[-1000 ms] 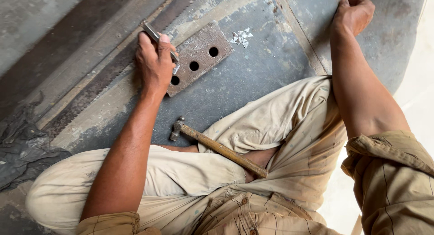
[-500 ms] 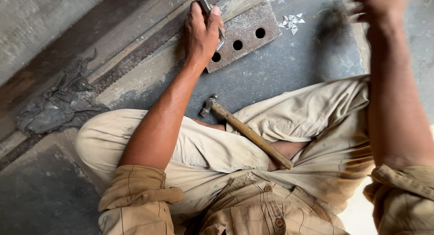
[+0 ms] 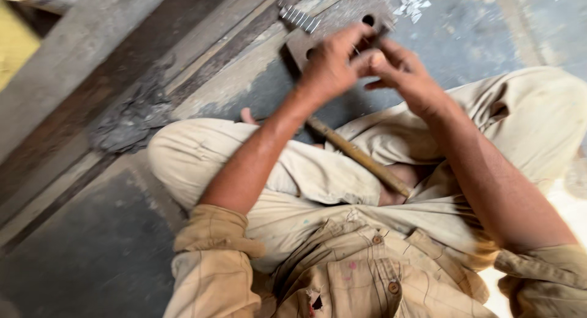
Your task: The person sits on the floor and uses a hammer to strike a metal punch held against a perforated metal block, shaping small metal pieces. The person repeatedly repositions the punch and strikes it to form triangular shapes.
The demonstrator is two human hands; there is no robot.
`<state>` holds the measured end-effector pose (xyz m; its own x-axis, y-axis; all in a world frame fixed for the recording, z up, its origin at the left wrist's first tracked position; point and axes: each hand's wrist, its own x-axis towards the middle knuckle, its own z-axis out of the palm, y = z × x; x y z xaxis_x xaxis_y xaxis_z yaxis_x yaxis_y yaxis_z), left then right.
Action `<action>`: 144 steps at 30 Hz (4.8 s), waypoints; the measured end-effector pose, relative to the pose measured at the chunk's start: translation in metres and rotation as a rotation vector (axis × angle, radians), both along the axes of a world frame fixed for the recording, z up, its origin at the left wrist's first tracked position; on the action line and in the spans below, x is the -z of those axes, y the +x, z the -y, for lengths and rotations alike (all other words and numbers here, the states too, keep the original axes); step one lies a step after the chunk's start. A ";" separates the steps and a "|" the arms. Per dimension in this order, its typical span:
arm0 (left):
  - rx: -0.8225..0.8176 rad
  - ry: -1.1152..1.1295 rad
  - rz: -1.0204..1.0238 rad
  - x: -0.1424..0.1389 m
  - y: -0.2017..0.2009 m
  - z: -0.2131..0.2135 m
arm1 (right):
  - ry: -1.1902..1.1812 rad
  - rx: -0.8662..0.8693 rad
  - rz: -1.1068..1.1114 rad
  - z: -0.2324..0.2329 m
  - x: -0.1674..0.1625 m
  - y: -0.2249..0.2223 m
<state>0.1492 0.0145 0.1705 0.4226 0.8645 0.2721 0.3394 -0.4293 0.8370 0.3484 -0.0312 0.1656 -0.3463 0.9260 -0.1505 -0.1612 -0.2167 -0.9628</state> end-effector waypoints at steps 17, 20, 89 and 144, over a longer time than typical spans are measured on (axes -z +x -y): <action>0.059 -0.183 -0.541 -0.103 -0.022 0.233 | -0.143 -0.697 0.793 0.047 0.007 -0.048; 0.056 -0.194 -0.541 -0.099 -0.024 0.235 | -0.136 -0.695 0.756 0.052 0.016 -0.056; -0.175 -0.186 -0.967 -0.033 -0.019 -0.093 | -0.261 0.617 0.430 -0.013 0.005 0.060; -0.811 -0.613 -0.112 0.002 -0.098 -0.046 | -0.263 0.348 0.981 -0.010 0.004 0.044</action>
<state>0.0515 0.0601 0.1689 -0.3559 0.8785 -0.3186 0.4266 0.4561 0.7810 0.3927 -0.0211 0.1612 0.3104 0.8486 -0.4285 0.5643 -0.5272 -0.6353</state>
